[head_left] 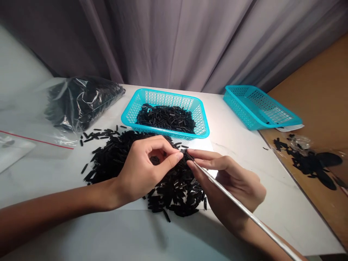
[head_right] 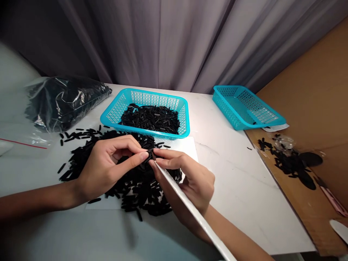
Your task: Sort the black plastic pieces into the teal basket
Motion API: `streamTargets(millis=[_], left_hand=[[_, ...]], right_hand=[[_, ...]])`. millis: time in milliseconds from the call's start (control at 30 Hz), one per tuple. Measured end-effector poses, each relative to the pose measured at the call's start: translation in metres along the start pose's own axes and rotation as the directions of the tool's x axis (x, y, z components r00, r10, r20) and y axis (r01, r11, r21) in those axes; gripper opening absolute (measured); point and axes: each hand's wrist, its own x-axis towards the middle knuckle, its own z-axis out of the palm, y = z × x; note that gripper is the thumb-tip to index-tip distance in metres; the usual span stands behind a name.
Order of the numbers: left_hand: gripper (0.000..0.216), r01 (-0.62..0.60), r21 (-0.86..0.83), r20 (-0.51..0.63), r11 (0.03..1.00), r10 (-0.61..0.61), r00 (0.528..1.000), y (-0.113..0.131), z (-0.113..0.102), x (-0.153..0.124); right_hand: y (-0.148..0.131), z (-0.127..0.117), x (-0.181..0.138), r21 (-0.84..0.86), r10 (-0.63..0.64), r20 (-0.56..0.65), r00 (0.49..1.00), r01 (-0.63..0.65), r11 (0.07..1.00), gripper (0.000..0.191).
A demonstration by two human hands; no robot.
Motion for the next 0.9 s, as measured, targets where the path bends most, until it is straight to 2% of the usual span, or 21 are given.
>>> streamTargets(millis=[200, 367, 500, 600, 733, 800, 900], left_hand=[[0.011, 0.084, -0.047, 0.012, 0.995, -0.084, 0.996, -0.001, 0.001, 0.001], [0.011, 0.211, -0.105, 0.09, 0.972, -0.202, 0.975, 0.0, -0.001, 0.002], [0.011, 0.24, -0.147, 0.147, 0.96, -0.219, 0.965, 0.0, 0.0, 0.002], [0.012, 0.245, -0.142, 0.164, 0.959, -0.221, 0.961, -0.001, 0.0, 0.003], [0.016, 0.23, -0.146, 0.133, 0.962, -0.211, 0.968, -0.005, -0.002, 0.006], [0.02, 0.194, -0.137, 0.092, 0.971, -0.182, 0.979, -0.007, -0.003, 0.009], [0.02, 0.062, -0.038, 0.052, 0.997, -0.06, 0.997, -0.009, -0.006, 0.011]], right_hand=[[0.006, 0.004, -0.001, 0.144, 0.103, 0.013, 0.995, -0.104, 0.984, 0.017], [0.003, 0.007, 0.001, 0.215, 0.141, 0.031, 0.989, -0.145, 0.966, 0.014], [0.001, 0.007, 0.005, 0.288, 0.21, 0.089, 0.974, -0.227, 0.93, 0.012], [0.002, 0.007, 0.01, 0.371, 0.276, 0.121, 0.954, -0.301, 0.879, 0.013], [0.004, 0.007, 0.012, 0.425, 0.281, 0.168, 0.945, -0.327, 0.844, 0.014], [0.004, 0.006, 0.011, 0.414, 0.257, 0.175, 0.95, -0.308, 0.857, 0.014], [0.004, 0.004, 0.009, 0.336, 0.18, 0.165, 0.97, -0.226, 0.914, 0.016]])
